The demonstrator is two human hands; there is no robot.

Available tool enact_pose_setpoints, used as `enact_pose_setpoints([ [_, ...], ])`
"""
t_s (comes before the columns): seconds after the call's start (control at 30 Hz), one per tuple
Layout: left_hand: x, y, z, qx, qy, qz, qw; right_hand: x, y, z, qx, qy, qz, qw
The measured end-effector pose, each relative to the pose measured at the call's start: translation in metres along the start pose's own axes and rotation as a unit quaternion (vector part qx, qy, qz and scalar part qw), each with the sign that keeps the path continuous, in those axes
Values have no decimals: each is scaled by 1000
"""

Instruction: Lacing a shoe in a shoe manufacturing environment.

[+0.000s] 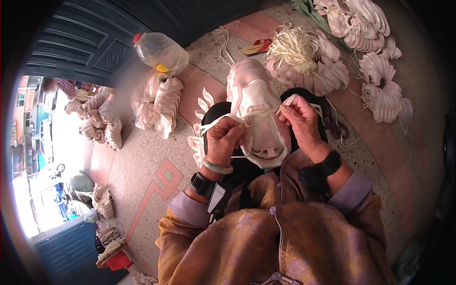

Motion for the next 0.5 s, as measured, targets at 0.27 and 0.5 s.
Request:
enact_pose_setpoints([
  [0.27, 1, 3, -8, -61, -14, 32, 998, 1, -6, -3, 36, 28, 16, 999],
  [0.5, -2, 0, 0, -144, -43, 8, 989, 1, -8, -3, -3, 53, 6, 999],
])
Point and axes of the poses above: each hand's wrist, its own x-axis towards the middle knuckle, its own y-axis out of the back of the hand, z = x × y, the point moved 4 cm from there along x, towards the middle knuckle, and after that the axes turned 7 degrees about y, right-handed, at the moved point
